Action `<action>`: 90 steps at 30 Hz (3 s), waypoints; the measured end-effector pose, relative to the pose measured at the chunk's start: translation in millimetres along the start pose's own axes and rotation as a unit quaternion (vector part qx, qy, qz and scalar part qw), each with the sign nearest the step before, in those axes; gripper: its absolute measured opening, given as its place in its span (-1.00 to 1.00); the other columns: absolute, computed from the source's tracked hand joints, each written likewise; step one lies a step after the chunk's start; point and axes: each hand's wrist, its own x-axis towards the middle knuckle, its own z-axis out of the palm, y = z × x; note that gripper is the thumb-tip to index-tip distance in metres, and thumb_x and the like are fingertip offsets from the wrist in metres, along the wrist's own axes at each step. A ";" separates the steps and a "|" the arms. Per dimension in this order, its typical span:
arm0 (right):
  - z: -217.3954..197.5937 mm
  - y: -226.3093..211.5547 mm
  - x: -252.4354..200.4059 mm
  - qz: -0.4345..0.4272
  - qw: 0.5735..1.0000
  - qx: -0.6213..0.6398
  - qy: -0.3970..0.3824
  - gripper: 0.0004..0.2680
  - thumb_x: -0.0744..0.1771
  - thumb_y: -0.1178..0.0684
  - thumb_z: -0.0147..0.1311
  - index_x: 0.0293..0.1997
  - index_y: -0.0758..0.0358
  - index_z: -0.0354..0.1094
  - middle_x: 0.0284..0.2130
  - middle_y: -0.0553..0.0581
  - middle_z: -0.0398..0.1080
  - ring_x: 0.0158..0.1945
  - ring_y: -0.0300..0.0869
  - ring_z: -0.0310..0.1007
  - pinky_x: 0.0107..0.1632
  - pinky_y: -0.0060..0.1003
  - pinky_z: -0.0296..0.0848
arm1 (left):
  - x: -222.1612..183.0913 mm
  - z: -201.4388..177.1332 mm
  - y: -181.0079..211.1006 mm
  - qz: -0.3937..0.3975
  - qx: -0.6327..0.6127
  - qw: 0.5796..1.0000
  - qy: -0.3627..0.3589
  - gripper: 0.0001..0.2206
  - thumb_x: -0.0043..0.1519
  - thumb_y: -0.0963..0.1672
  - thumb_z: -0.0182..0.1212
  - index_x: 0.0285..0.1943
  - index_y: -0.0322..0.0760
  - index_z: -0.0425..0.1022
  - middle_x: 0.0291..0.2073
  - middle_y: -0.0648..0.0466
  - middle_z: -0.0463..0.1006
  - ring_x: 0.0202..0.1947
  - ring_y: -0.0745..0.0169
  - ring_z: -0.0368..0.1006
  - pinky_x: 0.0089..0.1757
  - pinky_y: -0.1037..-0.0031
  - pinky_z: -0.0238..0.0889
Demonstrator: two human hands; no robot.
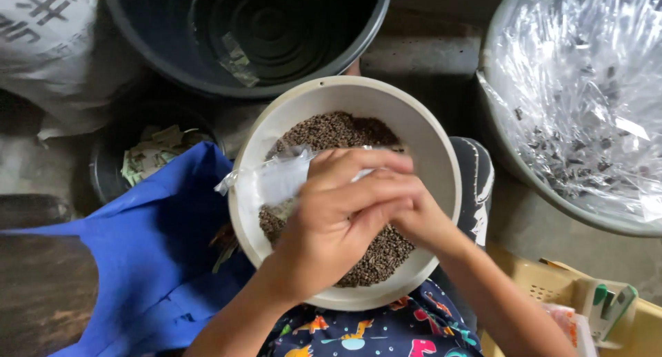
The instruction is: Filling small plastic bags with food pellets from a large bowl using a small spoon
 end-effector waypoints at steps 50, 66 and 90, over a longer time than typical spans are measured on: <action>10.3 -29.0 -43.1 -0.191 0.943 -0.246 -0.113 -0.65 0.12 0.44 0.01 -0.09 0.26 0.49 -0.06 0.13 0.43 -0.20 -0.13 0.48 -0.21 -0.32 0.50 | -29.1 33.3 -75.5 -0.050 0.096 0.993 0.052 -0.75 0.10 -0.28 0.21 -0.03 -0.40 0.57 -0.17 -0.04 0.66 -0.25 0.24 0.46 -0.05 0.42 0.26; -11.8 3.5 -23.6 -0.033 0.997 0.026 0.068 -0.93 0.32 0.19 0.14 -0.18 0.33 0.45 -0.27 0.04 0.43 -0.26 -0.33 0.33 -0.19 -0.47 0.33 | -40.5 36.7 -44.0 0.001 0.083 0.997 -0.008 -0.79 0.19 -0.27 0.30 -0.04 -0.27 0.43 -0.34 0.15 0.54 -0.38 0.34 0.34 -0.26 0.48 0.19; -101.5 7.6 -57.0 -0.172 0.849 -0.447 0.222 -0.90 0.25 0.37 0.10 -0.36 0.31 0.32 -0.45 0.09 0.33 -0.45 -0.17 0.23 -0.31 -0.29 0.27 | 39.9 35.1 -65.9 -0.066 -0.092 0.986 0.123 -0.77 0.38 -0.17 0.14 0.13 -0.46 0.36 -0.28 0.05 0.52 -0.51 0.44 0.33 -0.49 0.65 0.20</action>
